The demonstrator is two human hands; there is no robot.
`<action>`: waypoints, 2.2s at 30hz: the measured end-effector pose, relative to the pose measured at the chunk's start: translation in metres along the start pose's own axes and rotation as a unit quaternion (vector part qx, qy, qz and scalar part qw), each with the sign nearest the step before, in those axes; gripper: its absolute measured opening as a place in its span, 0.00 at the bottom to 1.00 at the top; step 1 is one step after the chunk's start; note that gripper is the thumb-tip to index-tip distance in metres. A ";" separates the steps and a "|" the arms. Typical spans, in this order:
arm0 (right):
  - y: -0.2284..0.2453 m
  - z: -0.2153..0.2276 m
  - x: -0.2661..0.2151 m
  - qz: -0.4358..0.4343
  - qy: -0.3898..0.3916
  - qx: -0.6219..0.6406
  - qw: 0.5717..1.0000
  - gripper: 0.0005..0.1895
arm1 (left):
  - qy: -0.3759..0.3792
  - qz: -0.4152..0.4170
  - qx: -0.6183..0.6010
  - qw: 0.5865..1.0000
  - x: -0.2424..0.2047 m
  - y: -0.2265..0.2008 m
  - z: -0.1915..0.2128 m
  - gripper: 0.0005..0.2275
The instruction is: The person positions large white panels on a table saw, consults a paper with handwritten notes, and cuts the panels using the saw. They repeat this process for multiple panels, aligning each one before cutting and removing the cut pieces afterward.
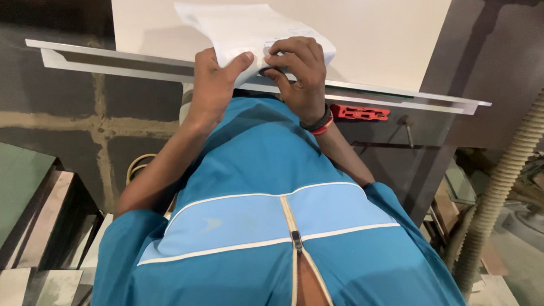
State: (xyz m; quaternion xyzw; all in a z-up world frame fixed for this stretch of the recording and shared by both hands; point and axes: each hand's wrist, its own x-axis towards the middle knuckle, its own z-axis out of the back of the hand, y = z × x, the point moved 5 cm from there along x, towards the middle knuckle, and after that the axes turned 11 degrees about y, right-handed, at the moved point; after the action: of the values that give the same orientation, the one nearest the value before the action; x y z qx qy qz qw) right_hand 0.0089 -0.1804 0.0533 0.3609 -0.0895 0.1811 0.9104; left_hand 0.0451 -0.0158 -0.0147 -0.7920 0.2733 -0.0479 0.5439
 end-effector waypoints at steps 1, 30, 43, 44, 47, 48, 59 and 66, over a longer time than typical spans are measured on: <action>0.001 -0.001 0.000 -0.002 -0.007 0.002 1.000 0.16 | 0.001 -0.011 0.011 1.000 -0.001 -0.003 -0.002 0.08; -0.001 0.002 0.007 -0.042 0.038 0.049 0.997 0.21 | 0.023 0.050 -0.111 0.992 0.005 0.021 0.002 0.17; -0.004 -0.006 -0.002 -0.047 0.054 0.036 0.997 0.18 | -0.003 -0.035 -0.090 0.995 0.001 -0.011 -0.010 0.13; -0.005 -0.006 -0.002 -0.042 0.057 0.038 0.997 0.18 | -0.002 -0.043 -0.077 0.996 0.001 -0.012 -0.009 0.12; -0.012 -0.007 -0.003 -0.059 0.074 0.082 0.992 0.17 | 0.000 -0.066 -0.012 0.998 0.001 -0.010 -0.006 0.11; -0.014 -0.007 -0.004 -0.070 0.080 0.103 0.989 0.17 | 0.001 -0.074 0.014 0.997 0.002 -0.008 -0.005 0.10; -0.043 -0.020 -0.012 -0.197 0.060 0.456 0.866 0.12 | 0.026 -0.079 0.111 0.990 0.002 0.006 0.007 0.10; -0.066 -0.032 -0.015 -0.234 0.039 0.441 0.866 0.08 | 0.062 -0.105 0.129 0.984 -0.003 0.006 0.014 0.11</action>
State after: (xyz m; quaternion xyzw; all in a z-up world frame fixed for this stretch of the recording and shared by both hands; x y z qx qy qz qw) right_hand 0.0223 -0.2067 -0.0149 0.7276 0.1222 -0.0032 0.6751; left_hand 0.0452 -0.0044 -0.0252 -0.7348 0.2134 -0.1882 0.6157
